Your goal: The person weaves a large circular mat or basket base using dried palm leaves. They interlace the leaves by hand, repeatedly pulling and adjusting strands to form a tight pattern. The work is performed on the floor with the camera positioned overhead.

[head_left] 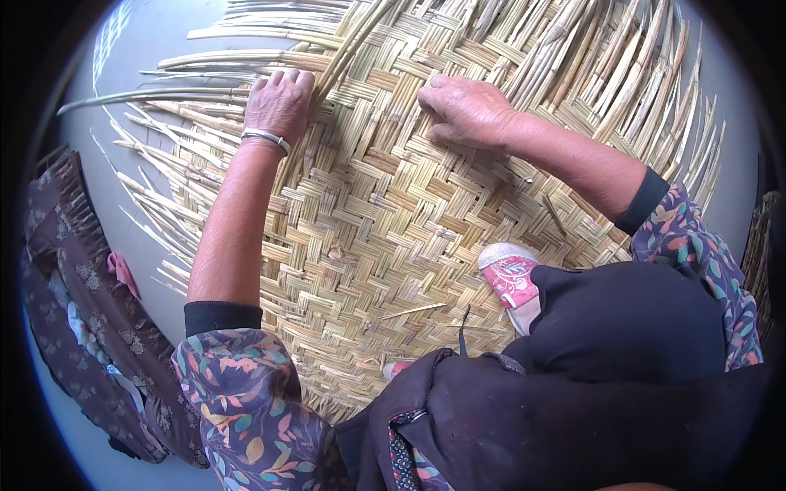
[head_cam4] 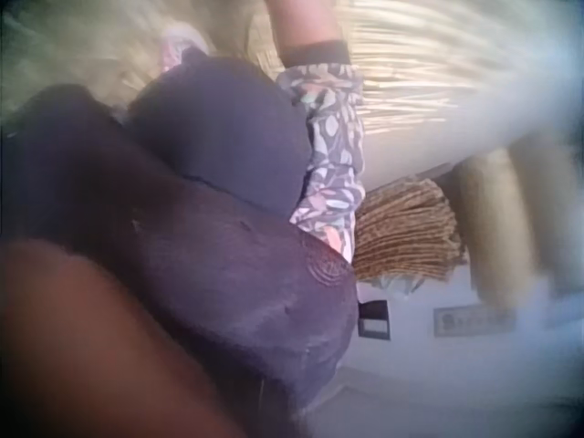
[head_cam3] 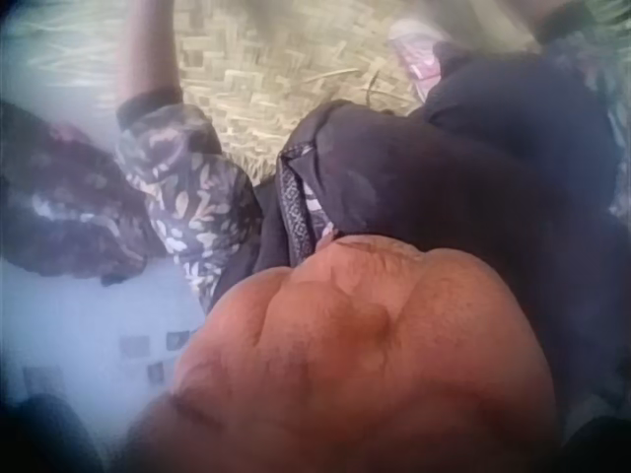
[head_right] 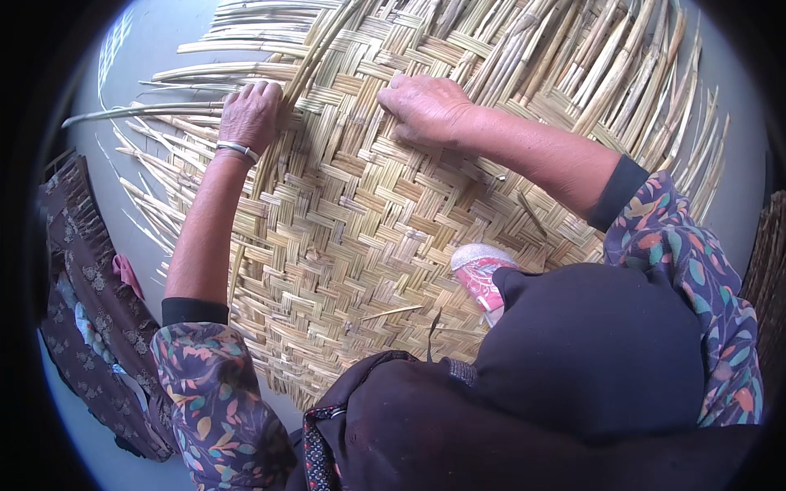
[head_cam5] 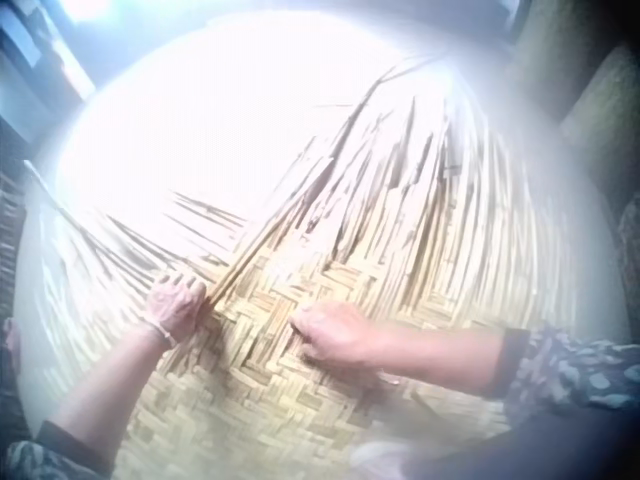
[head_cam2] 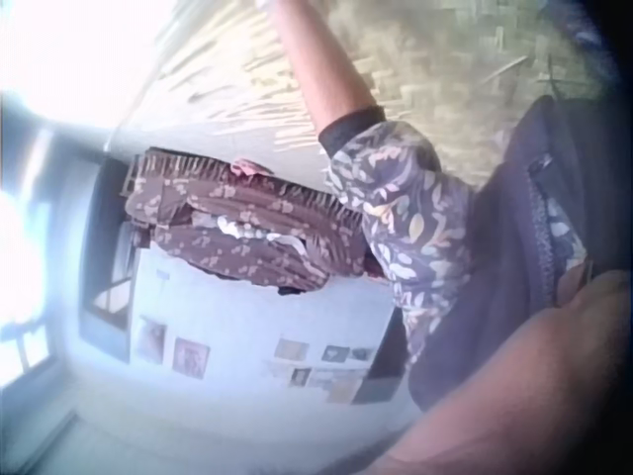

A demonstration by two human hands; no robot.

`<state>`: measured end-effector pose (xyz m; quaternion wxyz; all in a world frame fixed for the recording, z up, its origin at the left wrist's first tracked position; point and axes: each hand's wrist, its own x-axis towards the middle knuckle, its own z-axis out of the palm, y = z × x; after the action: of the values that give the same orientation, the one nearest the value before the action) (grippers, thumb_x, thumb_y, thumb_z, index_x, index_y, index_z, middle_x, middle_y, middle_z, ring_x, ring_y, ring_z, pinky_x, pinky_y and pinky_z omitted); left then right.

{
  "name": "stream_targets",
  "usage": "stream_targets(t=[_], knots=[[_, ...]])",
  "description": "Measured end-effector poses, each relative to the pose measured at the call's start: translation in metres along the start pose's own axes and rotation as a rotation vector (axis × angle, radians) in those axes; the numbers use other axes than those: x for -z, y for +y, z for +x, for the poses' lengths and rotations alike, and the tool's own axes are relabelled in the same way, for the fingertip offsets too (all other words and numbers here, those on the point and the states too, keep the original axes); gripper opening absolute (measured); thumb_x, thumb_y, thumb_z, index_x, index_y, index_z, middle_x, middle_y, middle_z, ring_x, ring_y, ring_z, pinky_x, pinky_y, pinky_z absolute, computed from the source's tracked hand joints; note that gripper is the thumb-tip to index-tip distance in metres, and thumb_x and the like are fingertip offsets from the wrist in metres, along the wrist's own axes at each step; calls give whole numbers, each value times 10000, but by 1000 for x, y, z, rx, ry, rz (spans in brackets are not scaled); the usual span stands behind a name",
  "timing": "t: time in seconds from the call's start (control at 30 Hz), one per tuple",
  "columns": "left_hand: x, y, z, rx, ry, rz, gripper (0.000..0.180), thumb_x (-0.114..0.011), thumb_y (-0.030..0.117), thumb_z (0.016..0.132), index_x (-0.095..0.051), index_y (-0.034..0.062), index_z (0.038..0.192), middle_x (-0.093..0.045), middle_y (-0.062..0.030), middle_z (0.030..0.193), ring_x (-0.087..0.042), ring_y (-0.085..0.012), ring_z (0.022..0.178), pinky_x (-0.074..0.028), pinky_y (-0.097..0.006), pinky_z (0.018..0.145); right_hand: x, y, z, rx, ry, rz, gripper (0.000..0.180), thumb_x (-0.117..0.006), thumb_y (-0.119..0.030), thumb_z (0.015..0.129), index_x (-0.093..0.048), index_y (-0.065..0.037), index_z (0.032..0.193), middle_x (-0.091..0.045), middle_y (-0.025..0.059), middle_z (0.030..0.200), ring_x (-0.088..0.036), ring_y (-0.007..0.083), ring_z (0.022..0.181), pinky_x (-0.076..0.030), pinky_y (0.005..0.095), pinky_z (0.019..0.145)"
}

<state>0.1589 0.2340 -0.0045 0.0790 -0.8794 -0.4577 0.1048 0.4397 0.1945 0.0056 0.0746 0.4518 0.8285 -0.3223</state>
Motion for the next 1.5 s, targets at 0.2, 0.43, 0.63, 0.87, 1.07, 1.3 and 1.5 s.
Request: stream_targets(t=[0.2, 0.43, 0.63, 0.87, 1.07, 1.3, 1.5], knots=[[1, 2, -3, -23, 63, 2, 102, -545, 170, 821, -519, 125, 908, -612, -47, 879, -600, -225, 876, -441, -385, 767, -2, -5, 3, -34, 3, -62, 359, -664, -376, 799, -536, -60, 913, -535, 103, 942, -568, 250, 897, -501, 418, 781], [-2, 2, -5, 11, 23, -29, 98, -534, 203, 847, -518, 128, 908, -614, -45, 881, -601, -219, 891, -439, -391, 775, -6, -9, 4, -7, 51, -128, 272, -635, -291, 809, -534, -52, 894, -542, 124, 925, -580, 255, 894, -507, 428, 727], [2, 1, -4, 18, -15, -34, 85, -537, 179, 844, -516, 127, 908, -615, -50, 891, -598, -224, 906, -440, -391, 782, -8, -12, 5, 23, 74, -223, 169, -573, -154, 762, -555, -42, 888, -558, 127, 899, -592, 262, 868, -512, 412, 708], [5, 1, -4, 10, -15, -57, 90, -551, 165, 834, -513, 124, 905, -617, -54, 894, -595, -233, 915, -441, -397, 784, -18, -17, 13, 151, 199, -231, 173, -535, -79, 733, -558, -45, 901, -557, 119, 911, -574, 261, 901, -495, 387, 736], [12, 0, -2, 14, -109, -70, 106, -570, 171, 829, -517, 122, 907, -626, -58, 925, -595, -235, 946, -442, -406, 801, -21, -19, 11, 125, 216, -194, 207, -550, -64, 734, -559, -62, 941, -556, 119, 979, -565, 254, 951, -485, 381, 764], [19, 7, 9, -26, -168, -51, 100, -575, 175, 822, -514, 115, 874, -619, -81, 854, -590, -266, 935, -442, -414, 783, -41, -19, 11, 295, 391, -340, 195, -593, -112, 708, -553, -98, 898, -541, 61, 901, -566, 199, 890, -478, 333, 694], [24, 5, 15, 49, -290, -99, 85, -535, 151, 843, -563, 88, 893, -647, -123, 922, -615, -284, 945, -469, -419, 810, -43, -16, 6, 242, 333, -192, 153, -578, -74, 738, -526, -63, 881, -514, 82, 837, -552, 214, 845, -493, 357, 717]])
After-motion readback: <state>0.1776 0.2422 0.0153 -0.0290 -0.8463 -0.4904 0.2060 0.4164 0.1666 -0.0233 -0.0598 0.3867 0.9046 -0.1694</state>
